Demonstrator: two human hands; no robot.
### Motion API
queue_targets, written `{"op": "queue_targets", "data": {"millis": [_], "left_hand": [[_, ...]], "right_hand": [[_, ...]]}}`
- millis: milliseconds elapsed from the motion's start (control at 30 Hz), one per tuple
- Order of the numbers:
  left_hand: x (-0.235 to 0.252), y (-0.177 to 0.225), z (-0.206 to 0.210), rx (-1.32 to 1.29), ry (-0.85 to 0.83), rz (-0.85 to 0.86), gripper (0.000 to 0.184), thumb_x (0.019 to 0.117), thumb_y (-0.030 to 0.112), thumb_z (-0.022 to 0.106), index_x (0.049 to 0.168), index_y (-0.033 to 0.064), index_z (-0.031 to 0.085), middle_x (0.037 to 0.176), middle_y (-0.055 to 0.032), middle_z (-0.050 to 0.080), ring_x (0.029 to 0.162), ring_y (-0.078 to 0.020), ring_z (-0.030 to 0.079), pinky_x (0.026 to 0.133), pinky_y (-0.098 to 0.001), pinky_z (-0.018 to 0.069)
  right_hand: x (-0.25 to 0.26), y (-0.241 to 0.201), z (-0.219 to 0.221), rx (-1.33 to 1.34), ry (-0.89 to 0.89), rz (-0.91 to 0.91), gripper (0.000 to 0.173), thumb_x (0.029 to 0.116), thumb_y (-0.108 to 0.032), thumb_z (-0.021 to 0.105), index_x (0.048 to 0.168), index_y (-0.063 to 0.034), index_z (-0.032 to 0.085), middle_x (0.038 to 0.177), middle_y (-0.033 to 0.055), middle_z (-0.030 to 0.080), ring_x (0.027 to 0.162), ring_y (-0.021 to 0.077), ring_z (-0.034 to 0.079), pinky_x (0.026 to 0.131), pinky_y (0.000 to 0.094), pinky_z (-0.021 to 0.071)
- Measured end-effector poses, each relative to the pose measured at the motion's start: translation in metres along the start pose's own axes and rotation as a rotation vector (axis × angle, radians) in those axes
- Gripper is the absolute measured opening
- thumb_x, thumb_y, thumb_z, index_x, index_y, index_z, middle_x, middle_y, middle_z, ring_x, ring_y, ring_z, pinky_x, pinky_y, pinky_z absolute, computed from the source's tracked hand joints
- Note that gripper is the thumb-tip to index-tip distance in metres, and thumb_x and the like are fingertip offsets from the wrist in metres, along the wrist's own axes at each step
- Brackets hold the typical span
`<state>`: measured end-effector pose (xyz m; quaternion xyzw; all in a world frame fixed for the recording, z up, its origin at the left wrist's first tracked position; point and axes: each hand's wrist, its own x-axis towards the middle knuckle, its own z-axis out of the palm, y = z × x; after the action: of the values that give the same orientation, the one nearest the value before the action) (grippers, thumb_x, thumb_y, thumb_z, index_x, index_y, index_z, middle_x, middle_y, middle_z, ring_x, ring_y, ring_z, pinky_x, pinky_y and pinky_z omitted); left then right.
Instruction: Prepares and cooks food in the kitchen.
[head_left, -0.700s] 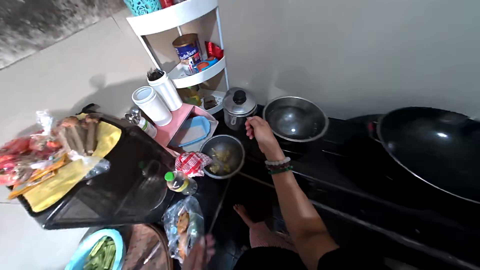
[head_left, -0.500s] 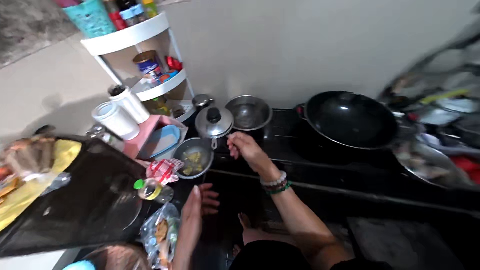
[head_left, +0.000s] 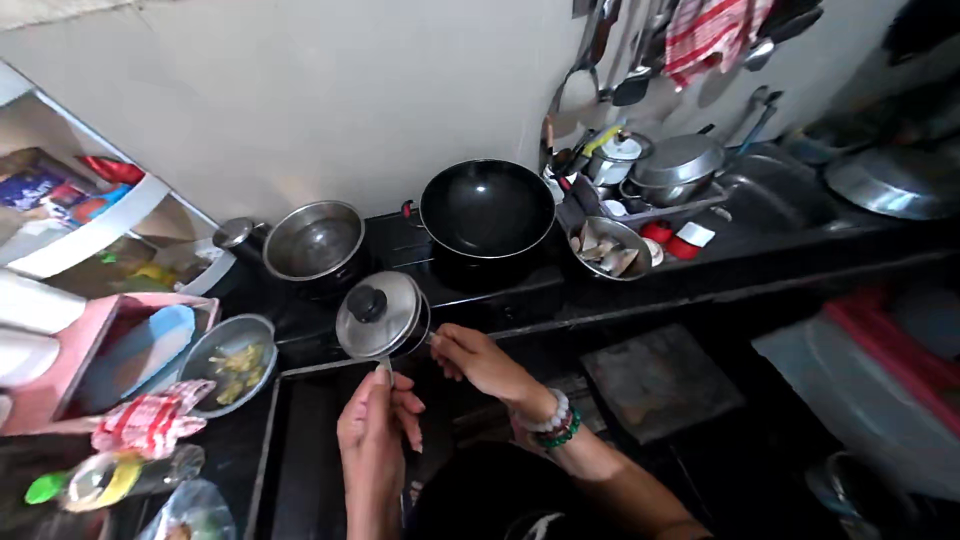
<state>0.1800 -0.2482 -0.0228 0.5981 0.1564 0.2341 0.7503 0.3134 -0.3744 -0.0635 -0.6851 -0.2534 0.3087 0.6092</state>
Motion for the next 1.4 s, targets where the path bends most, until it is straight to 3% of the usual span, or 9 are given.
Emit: {"op": "queue_targets", "data": {"millis": [267,433,533,667,800,933,1100,1400], "left_hand": [[-0.011,0.025,0.072,0.007,0.135,0.254,0.037,0.1119,0.024,0.040,0.093,0.0110,0.069,0.060,0.0071,0.065,0.043,0.0004,0.057,0.039,-0.0146,0.0484],[-0.023,0.015,0.079,0.073,0.210,0.237,0.036,0.1117,0.028,0.041,0.094,0.0159,0.070,0.062,0.0099,0.065,0.044,0.0023,0.056,0.040,-0.0138,0.0482],[-0.024,0.007,0.068,0.092,0.195,0.221,0.036,0.1118,0.029,0.041,0.095,0.0163,0.071,0.063,0.0092,0.067,0.045,0.0018,0.057,0.040,-0.0141,0.0483],[-0.018,0.000,0.056,0.109,0.179,0.210,0.035,0.1120,0.027,0.041,0.096,0.0175,0.071,0.064,0.0100,0.067,0.046,0.0022,0.057,0.041,-0.0137,0.0484],[-0.014,-0.004,0.054,0.098,0.188,0.193,0.036,0.1123,0.025,0.039,0.094,0.0166,0.069,0.063,0.0102,0.067,0.046,0.0018,0.058,0.041,-0.0139,0.0493],[-0.009,-0.007,0.053,0.110,0.179,0.192,0.036,0.1121,0.024,0.040,0.094,0.0146,0.069,0.063,0.0094,0.067,0.046,0.0013,0.058,0.041,-0.0144,0.0494],[-0.004,-0.009,0.050,0.122,0.170,0.182,0.035,0.1119,0.024,0.040,0.094,0.0150,0.070,0.064,0.0097,0.067,0.047,0.0013,0.059,0.042,-0.0143,0.0498],[0.003,-0.013,0.046,0.101,0.159,0.186,0.035,0.1117,0.022,0.040,0.094,0.0129,0.070,0.063,0.0078,0.067,0.046,0.0004,0.059,0.042,-0.0145,0.0500]], "right_hand": [[0.000,-0.022,-0.157,-0.173,0.037,-0.108,0.028,0.1083,-0.027,0.047,0.100,-0.0074,0.066,0.083,-0.0017,0.065,0.072,0.0054,0.063,0.066,0.0227,0.0546],[0.015,-0.038,-0.226,-0.333,0.127,-0.209,0.025,0.1072,-0.030,0.050,0.097,-0.0123,0.064,0.079,-0.0015,0.064,0.070,0.0076,0.062,0.066,0.0250,0.0533],[0.027,-0.043,-0.251,-0.447,0.196,-0.240,0.024,0.1076,-0.029,0.051,0.101,-0.0116,0.065,0.082,0.0005,0.066,0.070,0.0097,0.063,0.063,0.0274,0.0540],[0.045,-0.035,-0.275,-0.595,0.260,-0.329,0.025,0.1080,-0.029,0.051,0.104,-0.0092,0.065,0.086,0.0044,0.066,0.070,0.0129,0.064,0.064,0.0317,0.0566],[0.057,-0.029,-0.289,-0.788,0.284,-0.389,0.022,0.1072,-0.019,0.053,0.106,-0.0006,0.064,0.095,0.0149,0.065,0.075,0.0244,0.065,0.071,0.0461,0.0566],[0.071,-0.013,-0.298,-0.912,0.319,-0.467,0.022,0.1065,-0.016,0.054,0.102,0.0024,0.065,0.091,0.0184,0.063,0.073,0.0309,0.063,0.068,0.0513,0.0529],[0.087,-0.002,-0.304,-0.979,0.325,-0.463,0.022,0.1064,-0.014,0.054,0.103,0.0047,0.065,0.099,0.0225,0.066,0.086,0.0369,0.067,0.080,0.0551,0.0550],[0.098,0.001,-0.303,-1.030,0.340,-0.530,0.020,0.1056,-0.014,0.056,0.100,0.0038,0.065,0.096,0.0207,0.064,0.085,0.0350,0.066,0.078,0.0512,0.0554]]}}
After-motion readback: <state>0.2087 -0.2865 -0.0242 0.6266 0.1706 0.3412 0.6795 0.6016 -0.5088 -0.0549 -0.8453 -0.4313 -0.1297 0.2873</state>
